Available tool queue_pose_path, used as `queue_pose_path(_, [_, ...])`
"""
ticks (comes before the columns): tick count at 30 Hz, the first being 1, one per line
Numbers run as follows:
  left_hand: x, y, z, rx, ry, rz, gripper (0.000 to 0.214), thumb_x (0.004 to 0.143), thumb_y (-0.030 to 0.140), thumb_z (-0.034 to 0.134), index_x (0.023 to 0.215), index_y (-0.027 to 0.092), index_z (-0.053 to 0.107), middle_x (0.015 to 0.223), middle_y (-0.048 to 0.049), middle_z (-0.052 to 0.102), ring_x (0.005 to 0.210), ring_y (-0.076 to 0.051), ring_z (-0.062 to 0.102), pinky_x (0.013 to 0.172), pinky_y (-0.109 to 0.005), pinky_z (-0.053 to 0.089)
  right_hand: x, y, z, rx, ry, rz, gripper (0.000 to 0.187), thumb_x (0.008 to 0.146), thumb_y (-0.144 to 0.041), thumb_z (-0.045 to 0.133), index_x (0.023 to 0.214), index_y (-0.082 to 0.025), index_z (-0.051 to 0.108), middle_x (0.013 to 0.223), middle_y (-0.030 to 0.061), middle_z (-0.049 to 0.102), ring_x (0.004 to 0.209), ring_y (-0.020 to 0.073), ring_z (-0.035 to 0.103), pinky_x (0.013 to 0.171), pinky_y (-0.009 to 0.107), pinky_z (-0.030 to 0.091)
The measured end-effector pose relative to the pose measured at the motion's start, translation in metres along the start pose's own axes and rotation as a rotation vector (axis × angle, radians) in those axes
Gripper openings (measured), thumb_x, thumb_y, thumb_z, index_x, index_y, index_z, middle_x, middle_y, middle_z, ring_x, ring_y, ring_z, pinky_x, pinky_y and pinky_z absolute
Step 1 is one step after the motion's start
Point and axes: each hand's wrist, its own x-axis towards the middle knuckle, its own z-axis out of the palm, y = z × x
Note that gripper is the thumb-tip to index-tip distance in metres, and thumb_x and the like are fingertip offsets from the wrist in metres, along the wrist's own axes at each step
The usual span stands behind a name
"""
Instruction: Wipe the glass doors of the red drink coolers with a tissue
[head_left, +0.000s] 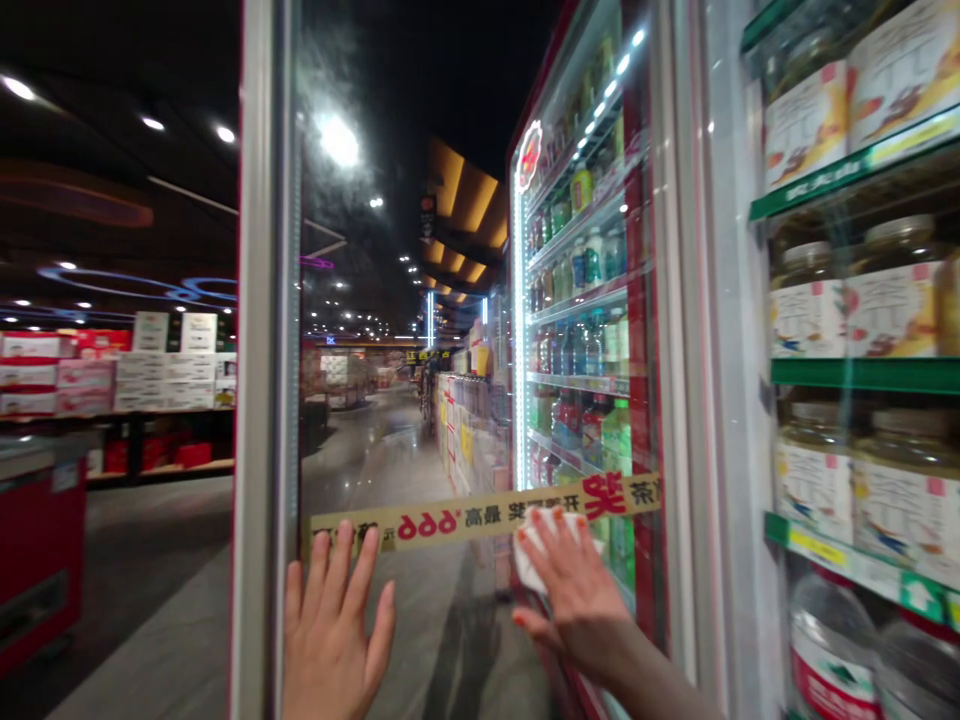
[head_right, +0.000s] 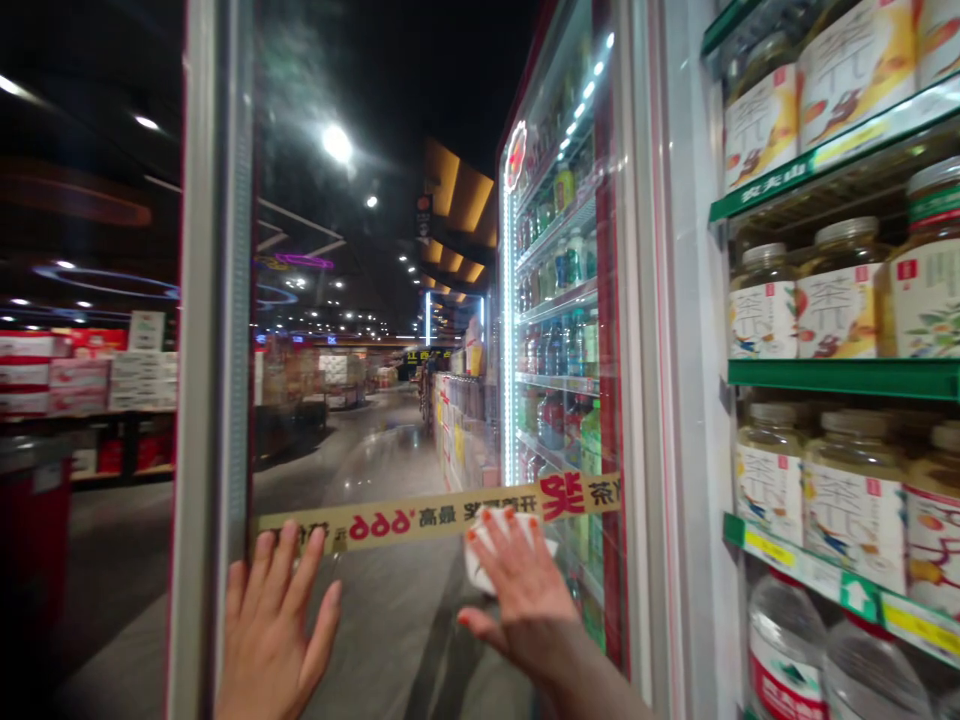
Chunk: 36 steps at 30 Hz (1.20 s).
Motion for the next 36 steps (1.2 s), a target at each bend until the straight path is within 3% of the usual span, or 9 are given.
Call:
queue_pose_path(3, [0.003,0.000,-0.005,0.046,-0.019,0.052,0.074,0.103,0.029,0.061,0.172,0.034,0.034,0.182,0.0004,0.029,0.172,-0.021,0.020,0.143,-0.044,0.010,0.026,0.030,-0.005,0.030,0.100,0.540,0.082,0.113,-0.053,0.033,0.177,-0.020,-0.004,0.185,0.0130,-0.007,0.172,0.0388,-0.005,0.134,0.079,0.018])
queue_pose_path(5, [0.002,0.000,-0.004,0.116,0.008,0.071,0.074,0.104,0.029,0.060,0.173,0.033,0.032,0.183,0.0015,0.025,0.173,-0.021,0.015,0.143,-0.046,0.006,0.057,0.028,-0.006,0.076,0.139,0.684,0.082,0.113,-0.057,0.028,0.176,-0.021,-0.010,0.185,0.0134,-0.011,0.171,0.0421,-0.006,0.131,0.084,0.016])
queue_pose_path(12, [-0.005,-0.005,0.005,0.255,0.040,0.110,0.081,0.103,0.021,0.055,0.175,0.011,0.019,0.185,-0.0084,0.016,0.174,-0.024,0.010,0.144,-0.048,0.002,0.066,-0.055,0.006,0.211,-0.038,-0.354,0.089,0.105,-0.081,0.039,0.176,-0.030,0.023,0.179,-0.0039,0.034,0.170,0.0195,0.020,0.142,0.044,0.018])
queue_pose_path(18, [-0.006,-0.010,0.005,0.193,0.050,0.110,0.081,0.105,0.024,0.055,0.175,0.011,0.016,0.186,-0.0081,0.013,0.174,-0.024,0.010,0.143,-0.042,0.007,0.136,-0.011,-0.011,0.134,0.128,0.322,0.076,0.114,-0.053,0.039,0.177,-0.026,0.008,0.186,0.0078,0.011,0.172,0.0345,0.009,0.137,0.073,0.017])
queue_pose_path(20, [-0.008,-0.011,0.006,0.149,0.085,0.097,0.081,0.107,0.029,0.051,0.175,0.009,0.011,0.187,-0.0106,0.009,0.174,-0.023,0.009,0.143,-0.040,0.008,0.152,-0.030,-0.011,0.195,0.098,0.147,0.073,0.113,-0.050,0.042,0.177,-0.026,0.015,0.185,0.0054,0.017,0.172,0.0308,0.011,0.139,0.067,0.017])
queue_pose_path(23, [-0.012,-0.013,0.008,0.084,0.138,0.077,0.083,0.112,0.043,0.044,0.175,0.007,0.003,0.187,-0.0134,0.000,0.174,-0.022,0.005,0.141,-0.036,0.009,0.150,-0.070,-0.006,0.314,-0.067,-0.498,0.063,0.112,-0.050,0.046,0.170,-0.025,0.039,0.176,-0.0030,0.041,0.168,0.0180,0.025,0.142,0.045,0.020])
queue_pose_path(25, [-0.015,-0.015,0.009,0.044,0.147,0.068,0.086,0.112,0.053,0.039,0.175,0.008,0.002,0.187,-0.0141,-0.002,0.174,-0.022,0.004,0.140,-0.034,0.010,0.157,-0.080,-0.006,0.332,-0.100,-0.708,0.057,0.113,-0.047,0.045,0.164,-0.024,0.048,0.171,-0.0068,0.049,0.166,0.0133,0.030,0.142,0.039,0.018])
queue_pose_path(31, [-0.030,-0.021,0.013,-0.055,0.183,0.015,0.089,0.110,0.063,0.038,0.177,0.016,0.003,0.187,-0.0155,-0.004,0.174,-0.024,0.005,0.141,-0.045,0.014,0.240,-0.069,-0.018,0.239,0.047,-0.178,0.064,0.113,-0.040,0.044,0.173,-0.022,0.030,0.182,0.0032,0.026,0.171,0.0293,0.016,0.141,0.067,0.010])
queue_pose_path(36, [-0.050,-0.028,0.019,-0.118,0.257,-0.054,0.084,0.109,0.062,0.038,0.177,0.023,0.008,0.187,-0.0138,-0.004,0.174,-0.026,0.003,0.142,-0.053,0.010,0.177,-0.118,0.002,0.291,0.006,-0.674,0.049,0.110,-0.046,0.047,0.151,-0.025,0.065,0.170,-0.0050,0.050,0.165,0.0185,0.033,0.141,0.041,0.025])
